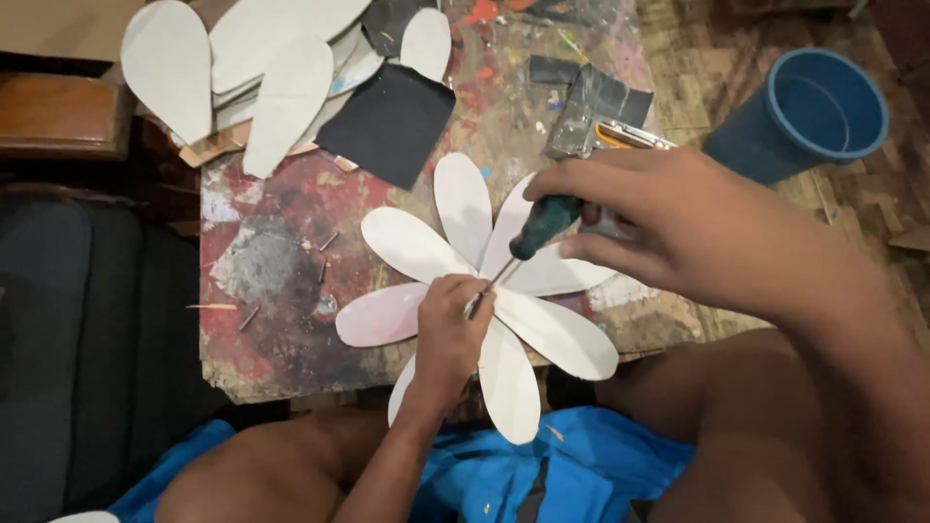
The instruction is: Assembling a wooden flower by screwing multiple petals onto a central base using a manual screwdriver.
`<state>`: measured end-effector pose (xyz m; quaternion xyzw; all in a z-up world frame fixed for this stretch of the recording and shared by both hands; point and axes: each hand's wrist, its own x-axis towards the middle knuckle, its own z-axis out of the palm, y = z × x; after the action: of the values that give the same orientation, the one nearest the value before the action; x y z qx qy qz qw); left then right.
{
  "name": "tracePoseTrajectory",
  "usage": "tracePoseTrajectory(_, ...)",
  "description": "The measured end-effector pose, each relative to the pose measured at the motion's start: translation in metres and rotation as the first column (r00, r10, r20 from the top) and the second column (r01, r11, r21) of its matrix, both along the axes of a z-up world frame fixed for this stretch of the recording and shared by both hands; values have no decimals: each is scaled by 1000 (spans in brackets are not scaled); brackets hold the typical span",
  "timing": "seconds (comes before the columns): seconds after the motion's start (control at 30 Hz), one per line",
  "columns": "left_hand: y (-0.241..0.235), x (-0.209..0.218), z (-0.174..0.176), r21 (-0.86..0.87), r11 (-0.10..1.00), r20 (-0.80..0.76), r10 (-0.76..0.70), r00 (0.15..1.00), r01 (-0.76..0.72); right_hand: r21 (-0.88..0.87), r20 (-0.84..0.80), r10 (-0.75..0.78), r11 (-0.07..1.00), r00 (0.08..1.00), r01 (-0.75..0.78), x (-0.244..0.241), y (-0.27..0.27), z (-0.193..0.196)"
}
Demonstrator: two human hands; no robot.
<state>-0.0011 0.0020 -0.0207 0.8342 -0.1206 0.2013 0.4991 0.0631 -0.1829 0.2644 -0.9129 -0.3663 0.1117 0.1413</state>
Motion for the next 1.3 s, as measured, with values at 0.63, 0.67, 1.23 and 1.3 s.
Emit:
tracePoseTrajectory(0.63, -2, 0, 8, -45, 999, -211, 4, 978, -14, -81, 108, -172, 980, 979, 181, -6, 6, -17)
tracePoseTrajectory(0.67, -2, 1, 5, -30, 999, -186, 3, 982, -9, 12, 155, -84, 996, 984, 84, -6, 2, -14)
tracePoseTrajectory(1.23, -2, 0, 17, -21, 1000, -327, -21, 945, 15, -319, 641, -24, 901, 767, 294, -16, 36, -36)
tracePoseTrajectory(1.3, -2, -2, 11, 18, 999, -245, -23, 969, 28, -297, 508, -36, 930, 861, 214, -11, 35, -34)
